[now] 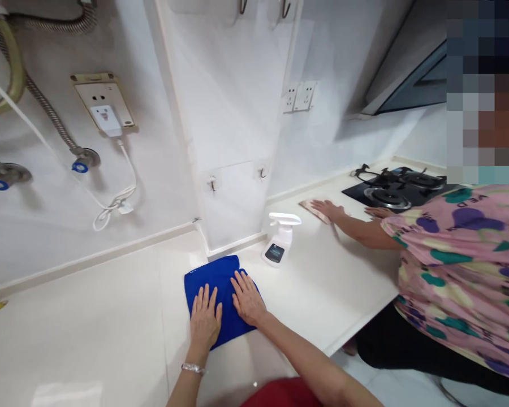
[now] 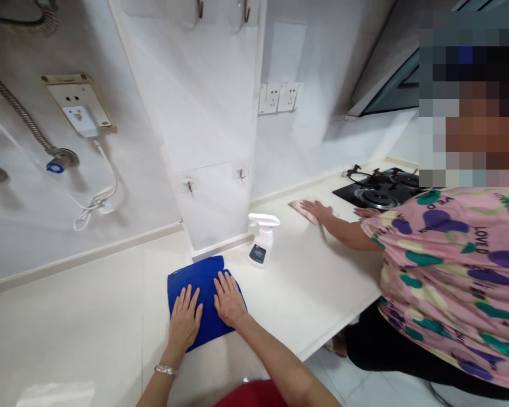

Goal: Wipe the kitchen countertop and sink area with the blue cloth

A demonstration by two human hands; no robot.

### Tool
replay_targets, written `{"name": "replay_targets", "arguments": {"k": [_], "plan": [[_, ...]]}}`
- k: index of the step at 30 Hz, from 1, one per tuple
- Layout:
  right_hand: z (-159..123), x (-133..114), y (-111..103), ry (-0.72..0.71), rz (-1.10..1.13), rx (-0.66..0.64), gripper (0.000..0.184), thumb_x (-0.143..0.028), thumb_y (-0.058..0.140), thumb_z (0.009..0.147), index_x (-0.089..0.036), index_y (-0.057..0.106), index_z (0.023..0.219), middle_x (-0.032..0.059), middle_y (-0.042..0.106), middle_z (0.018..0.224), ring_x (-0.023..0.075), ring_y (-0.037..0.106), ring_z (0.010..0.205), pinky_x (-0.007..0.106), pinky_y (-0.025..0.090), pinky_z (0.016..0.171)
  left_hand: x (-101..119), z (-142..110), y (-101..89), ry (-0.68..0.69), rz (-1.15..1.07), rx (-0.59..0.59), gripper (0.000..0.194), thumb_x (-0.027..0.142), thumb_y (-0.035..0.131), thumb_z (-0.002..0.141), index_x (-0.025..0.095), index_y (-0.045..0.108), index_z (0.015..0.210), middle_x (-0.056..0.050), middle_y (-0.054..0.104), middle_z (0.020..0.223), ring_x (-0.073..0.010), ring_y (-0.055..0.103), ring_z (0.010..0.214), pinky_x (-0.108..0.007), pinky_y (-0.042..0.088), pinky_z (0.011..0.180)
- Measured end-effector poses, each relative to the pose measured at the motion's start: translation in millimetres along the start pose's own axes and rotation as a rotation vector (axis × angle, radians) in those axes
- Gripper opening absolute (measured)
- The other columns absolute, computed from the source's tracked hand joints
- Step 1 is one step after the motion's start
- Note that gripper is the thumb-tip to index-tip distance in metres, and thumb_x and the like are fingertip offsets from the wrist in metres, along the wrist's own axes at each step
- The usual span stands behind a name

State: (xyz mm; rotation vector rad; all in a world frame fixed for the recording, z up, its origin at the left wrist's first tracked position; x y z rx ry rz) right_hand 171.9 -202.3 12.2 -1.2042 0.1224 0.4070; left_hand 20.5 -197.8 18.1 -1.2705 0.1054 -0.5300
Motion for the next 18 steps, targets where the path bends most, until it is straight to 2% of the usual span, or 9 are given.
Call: {"name": "replay_targets", "arguments": {"k": [5,13,15,18], "plan": [[-27,8,-15,-0.011,-0.052,-0.008,0.056,-0.024,0.040,0.097,-0.016,0.036,0.152,0.0115,0.030,0.163,0.0280,0.024,0.152,0.050,0.036,0.121,16,-15,-3.0,0.093,0.062,0.014,0.052,0.034,0.039,0.099,0.022,0.039,0.149,-0.013,0.037,0.158,-0.0303,0.033,0.148,-0.054,0.041,0.117],[-106,28,-40,0.003,-0.229,0.021,0.062,-0.023,0.041,0.097,-0.016,0.023,0.156,0.0115,0.021,0.166,0.0268,0.018,0.153,0.047,0.038,0.120,77,-53,-6.6,0.221,0.142,0.104,0.062,0.033,0.047,0.096,0.022,0.029,0.154,-0.012,0.035,0.160,-0.0283,0.031,0.149,-0.046,0.046,0.114],[-115,30,-42,0.005,-0.273,0.014,0.064,-0.023,0.041,0.097,-0.015,0.020,0.157,0.0124,0.018,0.166,0.0275,0.018,0.154,0.047,0.038,0.119,84,-55,-6.2,0.236,0.144,0.103,0.063,0.033,0.047,0.096,0.022,0.028,0.154,-0.011,0.034,0.160,-0.0280,0.031,0.149,-0.045,0.046,0.114],[-111,31,-39,0.022,-0.329,0.002,0.067,-0.021,0.043,0.094,-0.014,0.018,0.157,0.0151,0.014,0.166,0.0308,0.019,0.153,0.049,0.039,0.118,85,-56,-4.9,0.226,0.147,0.093,0.063,0.033,0.047,0.096,0.023,0.026,0.154,-0.009,0.032,0.161,-0.0268,0.029,0.150,-0.044,0.046,0.114]]}}
Point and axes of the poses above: each hand's wrist, its own z-axis towards the middle knuckle, its own y-axis out of the palm, x = y × z, the point moved 7 cm from there along z, towards the middle knuckle
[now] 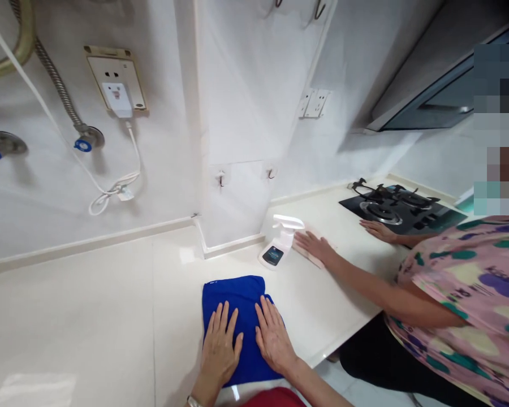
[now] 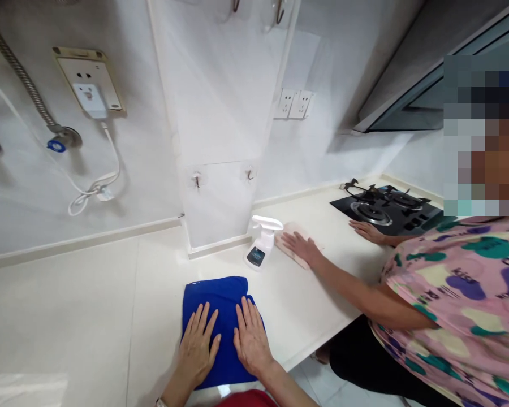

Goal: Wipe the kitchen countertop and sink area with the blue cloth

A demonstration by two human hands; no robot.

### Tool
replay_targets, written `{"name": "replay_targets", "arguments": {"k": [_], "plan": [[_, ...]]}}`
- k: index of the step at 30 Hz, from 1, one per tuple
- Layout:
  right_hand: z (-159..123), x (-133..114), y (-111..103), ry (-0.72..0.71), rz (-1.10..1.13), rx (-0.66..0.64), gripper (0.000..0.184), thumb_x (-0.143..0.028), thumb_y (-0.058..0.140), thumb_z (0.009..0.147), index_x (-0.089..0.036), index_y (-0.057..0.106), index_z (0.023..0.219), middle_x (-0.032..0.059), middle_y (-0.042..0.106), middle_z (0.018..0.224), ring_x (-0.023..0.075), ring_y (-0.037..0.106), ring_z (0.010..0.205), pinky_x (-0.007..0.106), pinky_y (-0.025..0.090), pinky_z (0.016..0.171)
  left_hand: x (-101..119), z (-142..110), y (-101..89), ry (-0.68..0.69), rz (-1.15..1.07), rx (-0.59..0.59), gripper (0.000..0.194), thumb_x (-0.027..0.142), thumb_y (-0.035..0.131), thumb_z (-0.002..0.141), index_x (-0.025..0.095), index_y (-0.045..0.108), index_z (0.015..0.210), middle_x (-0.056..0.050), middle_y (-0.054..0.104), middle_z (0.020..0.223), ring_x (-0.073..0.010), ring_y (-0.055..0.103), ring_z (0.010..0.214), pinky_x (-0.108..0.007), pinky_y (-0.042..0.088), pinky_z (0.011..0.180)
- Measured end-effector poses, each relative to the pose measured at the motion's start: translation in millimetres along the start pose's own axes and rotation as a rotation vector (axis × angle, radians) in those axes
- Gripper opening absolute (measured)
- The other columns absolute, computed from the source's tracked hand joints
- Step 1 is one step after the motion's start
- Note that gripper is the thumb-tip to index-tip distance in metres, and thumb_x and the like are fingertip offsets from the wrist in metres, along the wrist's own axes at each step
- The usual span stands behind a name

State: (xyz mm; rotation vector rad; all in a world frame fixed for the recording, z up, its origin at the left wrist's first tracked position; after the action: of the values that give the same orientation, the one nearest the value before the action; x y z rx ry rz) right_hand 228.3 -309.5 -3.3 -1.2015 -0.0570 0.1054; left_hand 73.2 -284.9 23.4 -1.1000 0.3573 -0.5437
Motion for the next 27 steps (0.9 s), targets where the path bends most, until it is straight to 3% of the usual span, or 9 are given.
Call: {"name": "replay_targets", "arguments": {"k": [6,13,20,27], "plan": [[34,-4,18,0.056,-0.040,-0.030,0.067,-0.021,0.044,0.092,-0.012,0.024,0.156,0.0171,0.011,0.166,0.0343,0.018,0.153,0.050,0.034,0.120,-8,12,13.2,-0.038,-0.004,-0.007,0.063,0.032,0.045,0.096,0.025,0.025,0.155,-0.007,0.032,0.162,-0.0250,0.030,0.149,-0.044,0.046,0.114],[86,3,45,0.155,-0.040,-0.094,0.064,-0.036,0.040,0.097,-0.008,0.031,0.153,0.0197,0.015,0.164,0.0354,0.016,0.153,0.050,0.025,0.124,-24,55,38.4,-0.098,-0.049,0.030,0.060,0.026,0.042,0.095,0.024,0.029,0.153,-0.009,0.033,0.161,-0.0259,0.032,0.149,-0.048,0.044,0.115],[140,9,57,0.223,-0.008,-0.161,0.061,-0.034,0.037,0.097,-0.003,0.034,0.151,0.0231,0.021,0.162,0.0362,0.016,0.152,0.050,0.023,0.124,-46,99,57.3,-0.167,-0.121,-0.014,0.057,0.020,0.038,0.095,0.025,0.034,0.152,-0.009,0.036,0.160,-0.0254,0.030,0.149,-0.050,0.040,0.118],[178,21,72,0.253,0.048,-0.199,0.060,-0.034,0.033,0.098,-0.006,0.034,0.151,0.0191,0.023,0.163,0.0334,0.018,0.153,0.048,0.020,0.125,-64,134,73.7,-0.238,-0.172,-0.059,0.056,0.019,0.037,0.095,0.024,0.038,0.150,-0.007,0.035,0.160,-0.0244,0.032,0.149,-0.049,0.038,0.119]]}}
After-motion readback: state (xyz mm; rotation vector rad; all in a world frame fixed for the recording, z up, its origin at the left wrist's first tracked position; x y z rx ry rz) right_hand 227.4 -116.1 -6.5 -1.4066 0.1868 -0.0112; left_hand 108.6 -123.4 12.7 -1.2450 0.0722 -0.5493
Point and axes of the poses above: each hand's wrist, its own z-axis towards the middle knuckle, its own y-axis out of the palm, x = y × z, the point moved 7 cm from there along z, towards the middle knuckle
